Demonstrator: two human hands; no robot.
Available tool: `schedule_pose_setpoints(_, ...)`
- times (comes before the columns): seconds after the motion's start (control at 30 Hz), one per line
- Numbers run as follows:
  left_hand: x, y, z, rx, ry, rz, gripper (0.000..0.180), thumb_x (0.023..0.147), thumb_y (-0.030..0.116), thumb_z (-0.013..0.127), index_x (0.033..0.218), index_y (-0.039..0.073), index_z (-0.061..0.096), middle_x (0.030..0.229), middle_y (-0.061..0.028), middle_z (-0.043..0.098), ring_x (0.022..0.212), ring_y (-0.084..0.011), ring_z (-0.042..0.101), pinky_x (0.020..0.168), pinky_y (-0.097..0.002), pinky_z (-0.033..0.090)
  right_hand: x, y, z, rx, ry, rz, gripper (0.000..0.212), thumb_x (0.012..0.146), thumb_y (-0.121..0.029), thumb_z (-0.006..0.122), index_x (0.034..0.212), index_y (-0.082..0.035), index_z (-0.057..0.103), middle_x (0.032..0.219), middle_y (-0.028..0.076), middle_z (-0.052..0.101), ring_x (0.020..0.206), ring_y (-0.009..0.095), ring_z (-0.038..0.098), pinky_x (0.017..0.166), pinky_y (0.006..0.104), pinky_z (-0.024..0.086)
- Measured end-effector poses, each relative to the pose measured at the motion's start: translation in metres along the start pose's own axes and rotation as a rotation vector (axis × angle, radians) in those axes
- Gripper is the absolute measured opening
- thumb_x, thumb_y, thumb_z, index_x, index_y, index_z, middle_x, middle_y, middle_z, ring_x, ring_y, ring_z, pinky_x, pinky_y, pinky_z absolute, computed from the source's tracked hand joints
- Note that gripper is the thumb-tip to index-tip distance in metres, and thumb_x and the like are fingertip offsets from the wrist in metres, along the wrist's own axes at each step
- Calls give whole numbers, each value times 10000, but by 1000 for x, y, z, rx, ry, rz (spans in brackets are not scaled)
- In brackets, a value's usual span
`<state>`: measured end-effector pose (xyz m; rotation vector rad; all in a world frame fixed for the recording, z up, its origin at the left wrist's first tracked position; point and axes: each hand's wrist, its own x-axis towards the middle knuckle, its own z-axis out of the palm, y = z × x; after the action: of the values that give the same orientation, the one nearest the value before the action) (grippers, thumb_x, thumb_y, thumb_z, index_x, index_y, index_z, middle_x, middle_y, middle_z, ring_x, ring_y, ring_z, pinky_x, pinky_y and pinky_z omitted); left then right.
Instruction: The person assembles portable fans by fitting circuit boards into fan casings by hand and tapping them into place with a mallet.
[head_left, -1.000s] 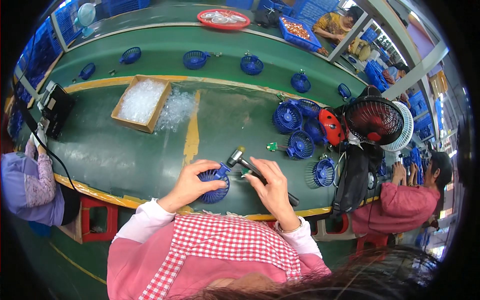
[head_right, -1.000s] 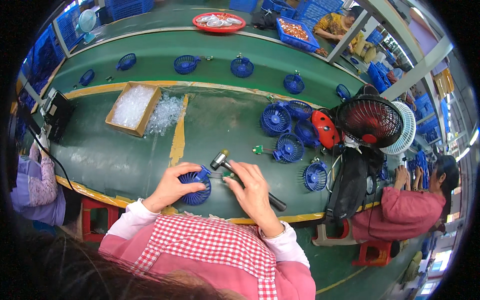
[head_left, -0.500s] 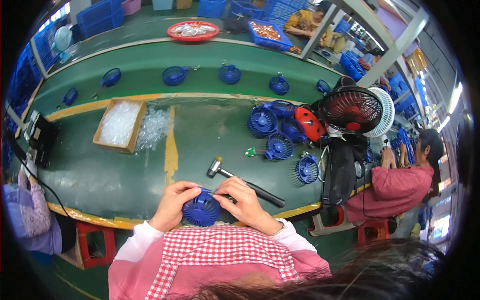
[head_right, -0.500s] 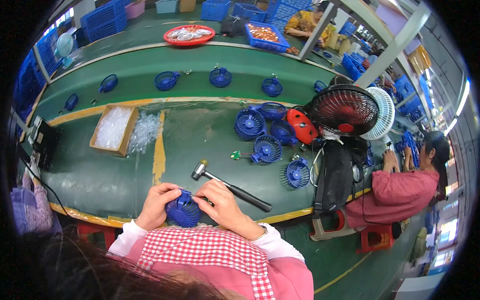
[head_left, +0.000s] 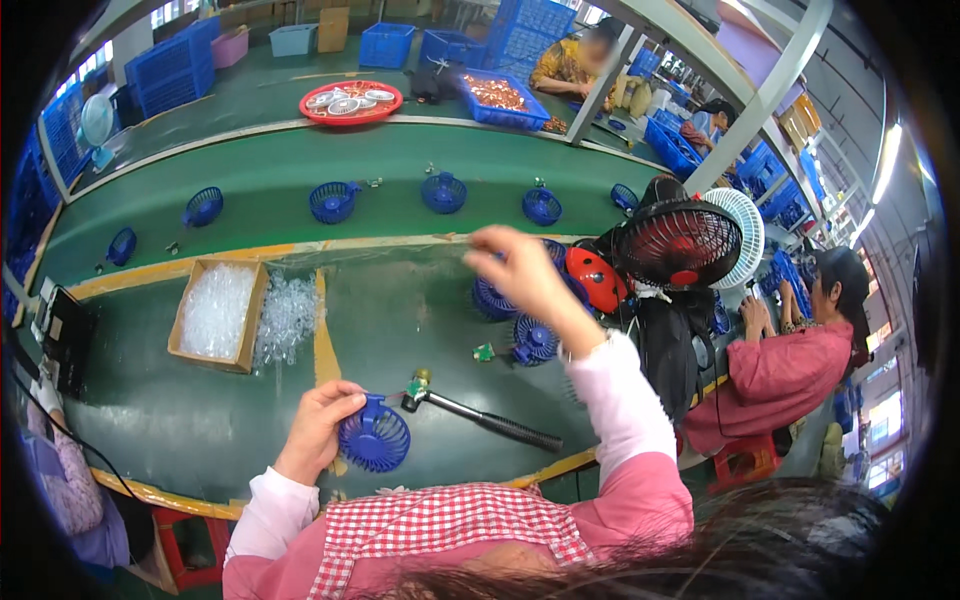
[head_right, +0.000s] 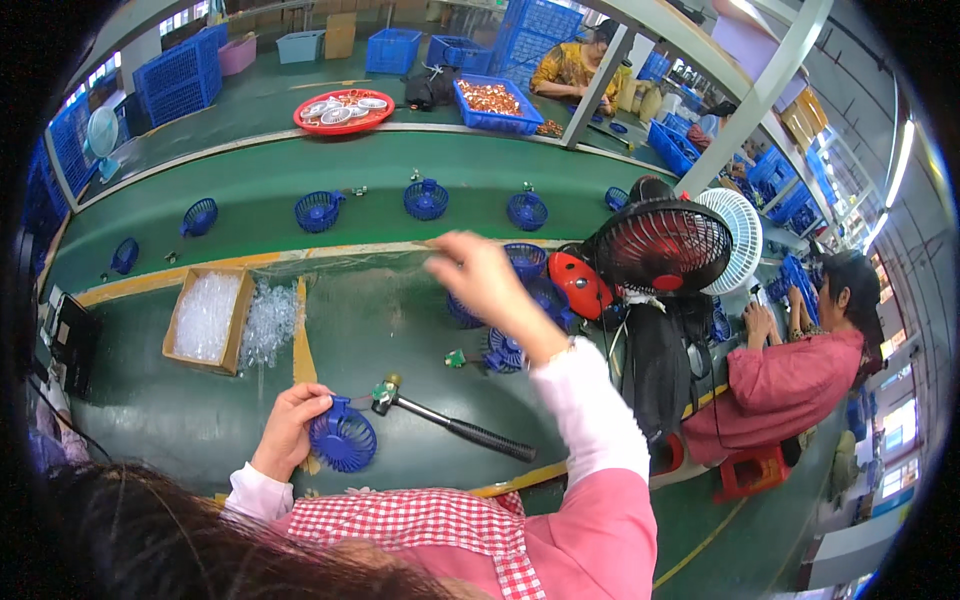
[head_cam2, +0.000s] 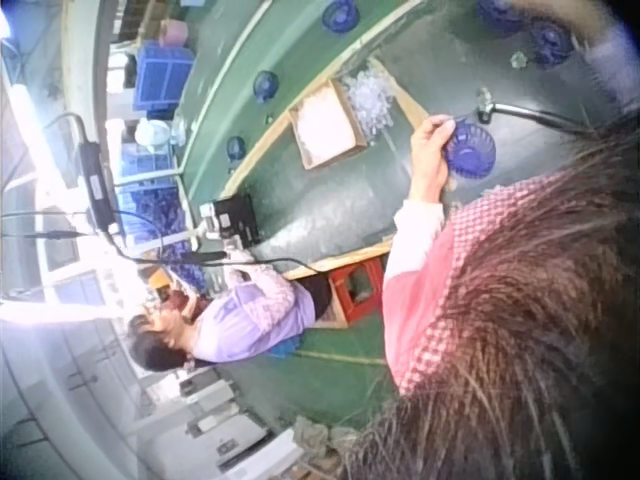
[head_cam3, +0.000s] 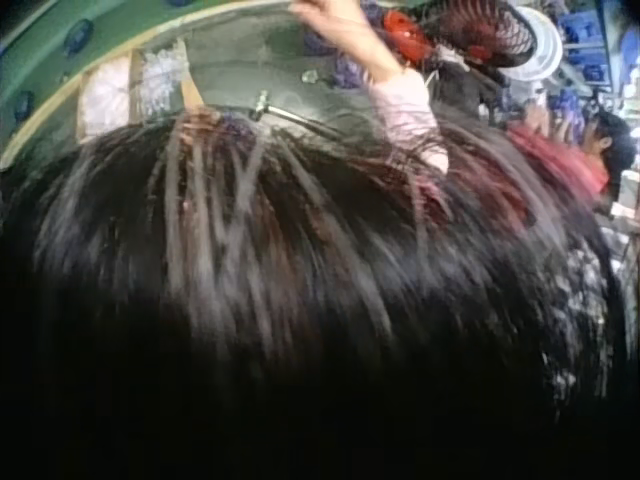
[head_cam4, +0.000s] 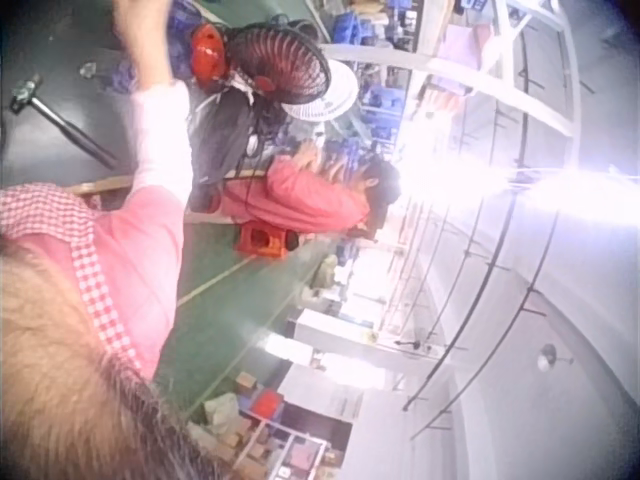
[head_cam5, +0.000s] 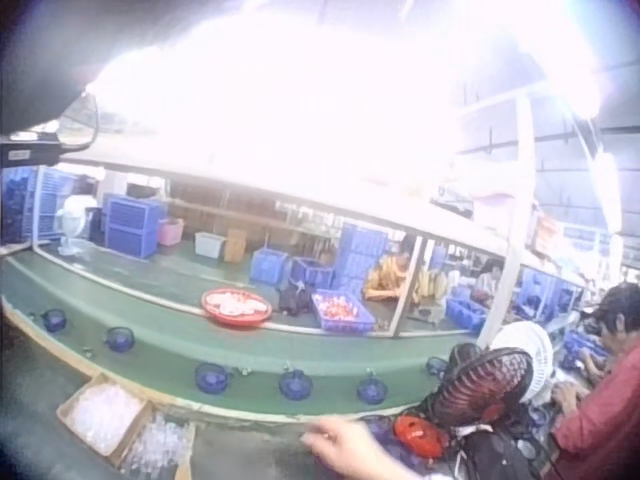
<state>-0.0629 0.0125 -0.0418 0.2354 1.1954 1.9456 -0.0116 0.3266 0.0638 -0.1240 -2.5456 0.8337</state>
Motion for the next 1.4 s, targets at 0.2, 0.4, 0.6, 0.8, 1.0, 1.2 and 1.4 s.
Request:
schedule_pose_setpoints(0.2,9,-4,-8,-13,-123,-127,105,817,1,658,920,-7,636,876,-65,658,779,-122,625,733,-239,506,59,183,-45,-568,14,458,364,720,-256,699,1024,-61,660,1008,187,658,954,368,623,838,425,497)
schedule_pose_setpoints(0.4,7,0,-14,-82,-149,-197,115,821,2,659,932,-13,635,892,-80,663,784,-122,636,724,-236,511,79,230,-29,-663,-76,543,261,782,-53,562,1028,-99,636,996,192,657,984,353,621,843,438,490)
schedule_pose_setpoints(0.6,8,3,-11,-78,-154,-216,131,837,16,645,962,-20,632,902,-85,663,787,-119,634,727,-234,507,109,203,-10,-514,-95,315,434,727,8,573,1137,-130,610,988,208,649,917,379,616,825,433,491)
schedule_pose_setpoints(0.8,8,3,-7,-14,-133,-196,146,853,53,646,982,-15,633,877,-58,655,752,-92,607,687,-209,484,113,176,25,-648,-361,61,307,698,-32,602,995,-87,656,910,158,659,886,354,617,775,407,491)
schedule_pose_setpoints(1.0,9,-1,-6,140,-204,-196,176,875,125,650,1005,9,626,822,2,625,675,-47,544,595,-190,439,103,86,5,-283,-140,92,178,717,-27,575,866,-42,670,733,158,634,711,277,630,665,350,490)
schedule_pose_setpoints(1.2,5,-4,-1,321,-215,-148,197,889,166,639,1019,18,632,798,20,610,661,-35,528,601,-189,439,65,-76,52,-59,-180,-357,161,730,47,576,860,-20,644,778,124,582,679,266,598,615,340,481)
schedule_pose_setpoints(1.4,12,-38,-3,496,-197,237,326,896,264,609,1134,42,602,1052,-50,636,954,-155,580,848,-300,456,6,-184,128,53,-435,-747,270,660,1,616,917,-81,624,871,106,563,755,307,597,615,379,501)
